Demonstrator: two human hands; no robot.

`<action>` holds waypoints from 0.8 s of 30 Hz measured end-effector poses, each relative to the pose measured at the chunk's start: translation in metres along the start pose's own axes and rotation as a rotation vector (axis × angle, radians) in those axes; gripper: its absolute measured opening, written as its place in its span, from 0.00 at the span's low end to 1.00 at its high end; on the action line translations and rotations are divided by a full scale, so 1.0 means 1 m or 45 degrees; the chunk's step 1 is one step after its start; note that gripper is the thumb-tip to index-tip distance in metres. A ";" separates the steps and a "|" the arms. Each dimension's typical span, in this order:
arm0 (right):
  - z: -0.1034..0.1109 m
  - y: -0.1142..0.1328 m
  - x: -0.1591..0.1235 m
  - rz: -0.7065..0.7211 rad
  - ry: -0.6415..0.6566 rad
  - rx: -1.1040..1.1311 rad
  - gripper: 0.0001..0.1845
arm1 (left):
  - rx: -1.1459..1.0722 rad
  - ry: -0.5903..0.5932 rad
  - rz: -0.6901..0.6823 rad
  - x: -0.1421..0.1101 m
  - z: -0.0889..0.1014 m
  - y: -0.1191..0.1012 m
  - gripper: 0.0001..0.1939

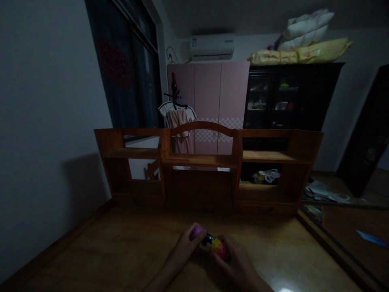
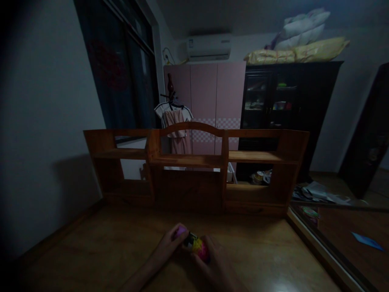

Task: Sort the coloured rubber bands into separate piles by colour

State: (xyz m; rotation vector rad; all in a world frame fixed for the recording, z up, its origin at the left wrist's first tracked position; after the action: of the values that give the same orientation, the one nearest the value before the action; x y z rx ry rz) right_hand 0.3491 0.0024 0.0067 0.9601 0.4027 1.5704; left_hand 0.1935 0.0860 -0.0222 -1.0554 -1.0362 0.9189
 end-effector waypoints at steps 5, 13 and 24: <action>-0.004 0.003 -0.001 0.029 0.021 0.013 0.18 | 0.017 -0.040 -0.015 -0.004 0.006 -0.007 0.18; -0.007 0.003 0.000 0.038 0.050 0.015 0.20 | 0.065 -0.061 0.002 -0.005 0.007 -0.003 0.20; -0.004 -0.008 0.000 0.010 -0.022 0.050 0.29 | 0.158 -0.181 0.028 -0.009 0.014 -0.007 0.22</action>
State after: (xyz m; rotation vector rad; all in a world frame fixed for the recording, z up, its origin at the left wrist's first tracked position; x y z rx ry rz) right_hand 0.3514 0.0058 -0.0015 1.0057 0.4199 1.5653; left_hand 0.1788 0.0784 -0.0152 -0.9099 -1.0717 1.0749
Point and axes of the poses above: each hand's wrist, its own x-axis towards the middle knuckle, its own z-axis out of the back of the hand, y = z × x, the point moved 9 cm from there along x, towards the middle knuckle, and after that the axes turned 8 degrees about -y, right-handed, at the moved point
